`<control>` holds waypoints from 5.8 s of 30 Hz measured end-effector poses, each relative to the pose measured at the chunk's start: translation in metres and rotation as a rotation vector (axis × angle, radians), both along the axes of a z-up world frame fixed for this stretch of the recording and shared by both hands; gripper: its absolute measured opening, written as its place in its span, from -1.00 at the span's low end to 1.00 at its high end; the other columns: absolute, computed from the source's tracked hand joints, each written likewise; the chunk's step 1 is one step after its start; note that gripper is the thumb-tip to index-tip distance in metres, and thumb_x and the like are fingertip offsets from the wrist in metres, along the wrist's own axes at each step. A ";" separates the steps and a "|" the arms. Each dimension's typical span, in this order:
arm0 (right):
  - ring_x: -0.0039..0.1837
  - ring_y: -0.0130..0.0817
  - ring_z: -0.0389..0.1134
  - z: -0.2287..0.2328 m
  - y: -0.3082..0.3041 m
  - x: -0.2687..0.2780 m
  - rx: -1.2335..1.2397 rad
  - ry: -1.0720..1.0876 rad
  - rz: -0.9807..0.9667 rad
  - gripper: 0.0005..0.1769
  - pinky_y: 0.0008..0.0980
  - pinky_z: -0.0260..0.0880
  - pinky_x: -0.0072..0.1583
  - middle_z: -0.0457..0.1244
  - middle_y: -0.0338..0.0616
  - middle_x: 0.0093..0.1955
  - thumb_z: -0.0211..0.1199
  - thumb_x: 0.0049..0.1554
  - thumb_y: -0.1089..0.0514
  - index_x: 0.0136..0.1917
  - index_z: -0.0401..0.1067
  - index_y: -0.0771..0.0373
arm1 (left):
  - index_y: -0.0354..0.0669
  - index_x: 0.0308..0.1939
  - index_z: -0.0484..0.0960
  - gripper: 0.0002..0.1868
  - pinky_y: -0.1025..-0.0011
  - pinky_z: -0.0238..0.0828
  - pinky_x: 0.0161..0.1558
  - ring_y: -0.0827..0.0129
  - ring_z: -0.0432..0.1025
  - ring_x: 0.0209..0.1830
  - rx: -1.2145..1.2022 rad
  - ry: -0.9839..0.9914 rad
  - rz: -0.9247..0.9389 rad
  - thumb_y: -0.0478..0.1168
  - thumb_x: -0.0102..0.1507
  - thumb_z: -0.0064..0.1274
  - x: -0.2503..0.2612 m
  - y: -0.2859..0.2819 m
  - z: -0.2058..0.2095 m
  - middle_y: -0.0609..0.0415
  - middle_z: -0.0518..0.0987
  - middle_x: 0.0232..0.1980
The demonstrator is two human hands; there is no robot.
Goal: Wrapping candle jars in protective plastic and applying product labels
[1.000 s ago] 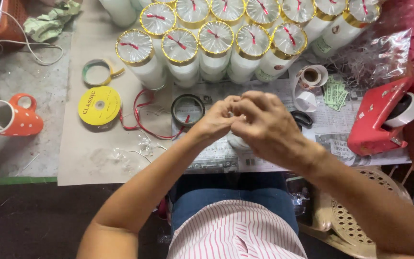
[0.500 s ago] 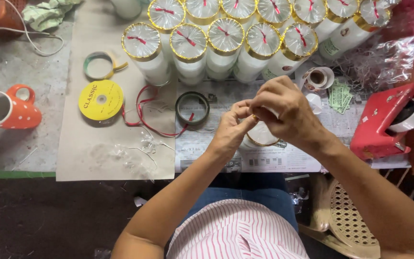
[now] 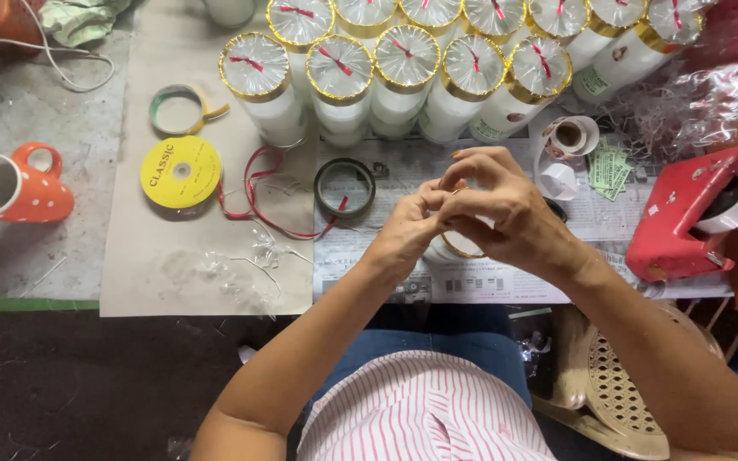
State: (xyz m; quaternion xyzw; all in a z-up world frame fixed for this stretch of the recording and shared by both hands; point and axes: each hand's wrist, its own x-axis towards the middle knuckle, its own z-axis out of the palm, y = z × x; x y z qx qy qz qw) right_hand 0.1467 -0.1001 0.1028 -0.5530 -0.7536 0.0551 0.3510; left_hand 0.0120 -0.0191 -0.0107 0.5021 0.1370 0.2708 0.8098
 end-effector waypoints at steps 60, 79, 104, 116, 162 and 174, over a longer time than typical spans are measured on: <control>0.19 -0.27 0.36 -0.001 -0.021 0.001 -0.230 -0.102 -0.317 -0.95 -0.30 0.43 0.12 0.36 -0.26 -0.05 0.41 0.04 0.21 -0.17 0.58 0.16 | -0.29 -0.23 0.74 -0.80 0.25 0.32 0.28 0.17 0.33 0.26 -0.183 0.197 0.187 -0.26 0.11 0.26 -0.008 -0.009 0.030 -0.17 0.43 0.29; -0.09 -0.19 0.39 -0.035 -0.008 0.022 -0.197 -0.359 -0.476 -0.91 -0.25 0.45 -0.17 0.30 -0.21 -0.21 0.23 0.20 0.25 -0.17 0.44 0.13 | -0.03 -0.45 0.52 -0.86 0.12 0.19 0.34 0.20 0.38 0.17 1.283 0.096 0.385 -0.33 0.17 0.13 -0.018 -0.012 0.044 0.19 0.51 -0.17; 0.02 -0.26 0.40 -0.049 -0.105 0.109 -0.261 0.486 -0.868 -0.81 -0.41 0.49 0.01 0.34 0.10 0.06 0.11 0.32 0.41 0.17 0.47 0.38 | -0.22 0.43 0.34 -0.09 0.04 0.16 0.44 -0.07 0.27 0.40 0.920 0.232 0.166 0.04 0.11 0.39 -0.077 0.015 0.041 -0.24 0.40 0.35; 0.05 -0.15 0.39 -0.205 -0.097 0.094 -0.423 -0.485 -0.752 -0.66 -0.23 0.48 0.07 0.30 -0.14 -0.06 0.22 0.09 0.23 0.17 0.39 0.06 | -0.16 0.57 0.12 0.22 0.00 0.35 0.32 -0.17 0.43 0.22 0.902 0.239 0.381 0.08 -0.03 0.47 -0.011 -0.020 0.009 -0.29 0.50 0.19; -0.27 0.00 0.52 -0.128 -0.143 -0.015 -0.502 1.703 0.084 0.03 -0.45 0.44 -0.37 0.38 0.38 -0.26 0.61 -0.19 -0.26 0.28 0.37 0.53 | -0.08 -0.28 0.69 -0.84 0.49 0.59 -0.31 0.33 0.59 -0.40 0.831 0.350 0.142 -0.45 0.17 0.19 -0.027 -0.005 0.097 0.09 0.63 -0.41; -0.44 -0.02 0.46 -0.115 -0.131 -0.004 -0.456 1.634 -0.054 -0.18 -0.36 0.41 -0.46 0.33 0.34 -0.38 0.58 -0.13 -0.02 0.22 0.40 0.56 | -0.10 -0.29 0.69 -0.84 0.46 0.60 -0.29 0.32 0.58 -0.42 0.807 0.314 0.090 -0.47 0.17 0.17 -0.038 -0.009 0.096 0.07 0.62 -0.43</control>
